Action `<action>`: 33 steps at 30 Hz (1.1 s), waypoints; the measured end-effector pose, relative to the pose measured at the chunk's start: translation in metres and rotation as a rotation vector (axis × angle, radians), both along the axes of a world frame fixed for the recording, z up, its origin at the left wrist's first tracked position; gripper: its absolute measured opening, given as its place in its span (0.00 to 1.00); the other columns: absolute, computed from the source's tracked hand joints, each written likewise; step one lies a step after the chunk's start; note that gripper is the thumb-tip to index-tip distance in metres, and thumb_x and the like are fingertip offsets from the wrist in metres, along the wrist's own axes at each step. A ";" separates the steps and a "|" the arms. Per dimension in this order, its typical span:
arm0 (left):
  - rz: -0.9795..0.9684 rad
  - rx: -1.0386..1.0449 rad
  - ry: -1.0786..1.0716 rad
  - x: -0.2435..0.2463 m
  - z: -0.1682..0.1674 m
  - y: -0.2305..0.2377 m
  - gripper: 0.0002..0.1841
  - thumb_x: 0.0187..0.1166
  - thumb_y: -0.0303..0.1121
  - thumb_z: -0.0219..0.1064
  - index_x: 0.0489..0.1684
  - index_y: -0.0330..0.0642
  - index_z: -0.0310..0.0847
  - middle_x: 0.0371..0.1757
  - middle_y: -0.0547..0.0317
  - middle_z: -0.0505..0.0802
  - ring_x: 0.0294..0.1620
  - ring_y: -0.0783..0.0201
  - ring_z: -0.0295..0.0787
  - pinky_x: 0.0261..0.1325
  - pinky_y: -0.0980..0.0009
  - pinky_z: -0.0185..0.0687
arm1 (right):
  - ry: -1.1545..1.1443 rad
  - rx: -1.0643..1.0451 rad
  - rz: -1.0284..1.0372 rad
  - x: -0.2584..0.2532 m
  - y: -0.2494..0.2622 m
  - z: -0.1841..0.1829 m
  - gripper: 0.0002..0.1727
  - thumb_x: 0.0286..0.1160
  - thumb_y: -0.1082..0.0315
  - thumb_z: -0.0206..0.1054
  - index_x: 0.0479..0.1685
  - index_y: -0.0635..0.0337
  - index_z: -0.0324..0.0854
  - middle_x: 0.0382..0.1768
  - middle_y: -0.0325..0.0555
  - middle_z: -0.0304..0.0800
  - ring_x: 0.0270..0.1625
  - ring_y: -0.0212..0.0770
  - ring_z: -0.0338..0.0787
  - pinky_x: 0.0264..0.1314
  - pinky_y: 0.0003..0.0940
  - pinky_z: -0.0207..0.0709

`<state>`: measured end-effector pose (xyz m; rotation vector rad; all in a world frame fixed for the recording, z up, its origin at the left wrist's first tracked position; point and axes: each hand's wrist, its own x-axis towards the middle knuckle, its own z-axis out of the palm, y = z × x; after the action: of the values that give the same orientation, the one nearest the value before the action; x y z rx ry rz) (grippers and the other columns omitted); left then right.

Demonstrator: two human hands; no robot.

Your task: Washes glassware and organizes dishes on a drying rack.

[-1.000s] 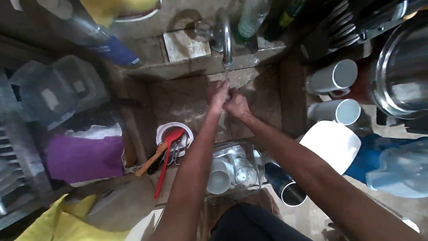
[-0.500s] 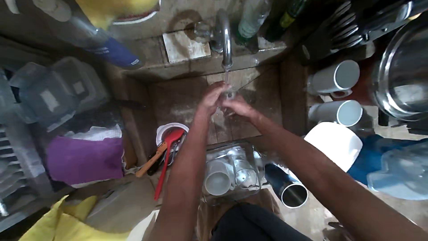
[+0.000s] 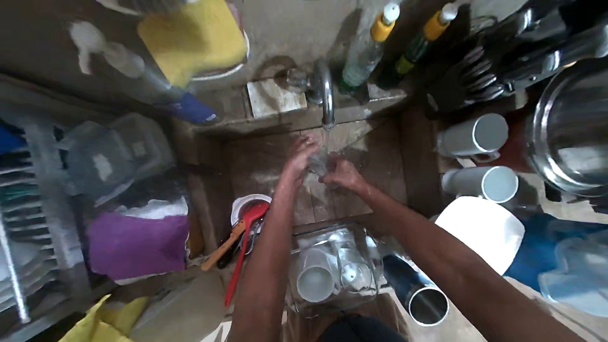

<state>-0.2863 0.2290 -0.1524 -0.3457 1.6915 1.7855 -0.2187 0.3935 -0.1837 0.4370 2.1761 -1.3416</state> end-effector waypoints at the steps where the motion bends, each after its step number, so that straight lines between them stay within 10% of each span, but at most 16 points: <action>1: 0.079 -0.024 -0.007 -0.006 0.006 -0.007 0.26 0.85 0.36 0.66 0.82 0.44 0.70 0.77 0.48 0.83 0.73 0.53 0.82 0.70 0.52 0.82 | 0.038 -0.027 -0.002 0.006 -0.001 0.003 0.49 0.49 0.59 0.89 0.81 0.47 0.72 0.62 0.55 0.89 0.61 0.56 0.90 0.62 0.63 0.84; 4: 0.154 -0.131 -0.030 -0.037 0.034 -0.020 0.25 0.93 0.47 0.53 0.81 0.40 0.70 0.72 0.44 0.85 0.59 0.52 0.91 0.59 0.54 0.89 | 0.050 -0.106 -0.068 0.017 -0.006 0.019 0.50 0.53 0.69 0.88 0.83 0.41 0.67 0.61 0.58 0.88 0.55 0.60 0.90 0.50 0.62 0.85; 9: 0.022 -0.511 0.072 -0.102 0.062 -0.010 0.37 0.89 0.66 0.40 0.62 0.40 0.81 0.38 0.52 0.93 0.22 0.63 0.85 0.28 0.66 0.84 | 0.123 -0.084 -0.091 0.008 -0.013 0.004 0.52 0.47 0.66 0.90 0.82 0.50 0.68 0.63 0.58 0.88 0.61 0.55 0.90 0.62 0.60 0.85; 16: -0.160 -0.737 0.130 -0.153 0.072 0.011 0.27 0.86 0.60 0.56 0.66 0.48 0.81 0.39 0.56 0.88 0.24 0.66 0.80 0.28 0.68 0.79 | 0.170 -0.103 -0.104 0.006 -0.012 -0.003 0.53 0.47 0.68 0.90 0.83 0.50 0.67 0.66 0.54 0.87 0.65 0.51 0.90 0.66 0.55 0.86; 24: -0.013 -0.371 0.014 -0.160 0.063 0.013 0.15 0.84 0.50 0.63 0.58 0.52 0.79 0.30 0.66 0.78 0.19 0.74 0.69 0.21 0.79 0.69 | 0.103 -0.272 -0.154 0.002 -0.004 0.003 0.49 0.46 0.71 0.88 0.79 0.53 0.70 0.65 0.54 0.87 0.62 0.48 0.90 0.60 0.50 0.87; 29: -0.084 -0.347 -0.024 -0.158 0.070 0.004 0.18 0.83 0.49 0.67 0.64 0.53 0.81 0.30 0.66 0.83 0.19 0.74 0.75 0.23 0.81 0.73 | -0.245 -0.776 -0.483 0.005 0.007 0.014 0.25 0.85 0.55 0.63 0.75 0.56 0.70 0.57 0.54 0.89 0.51 0.51 0.93 0.51 0.50 0.90; 33: -0.120 -0.325 0.044 -0.150 0.062 -0.005 0.19 0.86 0.51 0.65 0.66 0.53 0.79 0.32 0.68 0.87 0.19 0.77 0.74 0.23 0.82 0.72 | -0.199 -0.856 -0.662 0.004 0.032 0.031 0.29 0.89 0.41 0.49 0.73 0.53 0.71 0.57 0.48 0.88 0.54 0.47 0.91 0.52 0.47 0.88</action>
<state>-0.4361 0.2237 -0.0909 -0.3375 1.9930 1.4420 -0.2149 0.4256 -0.1529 0.9124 1.1340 -2.2804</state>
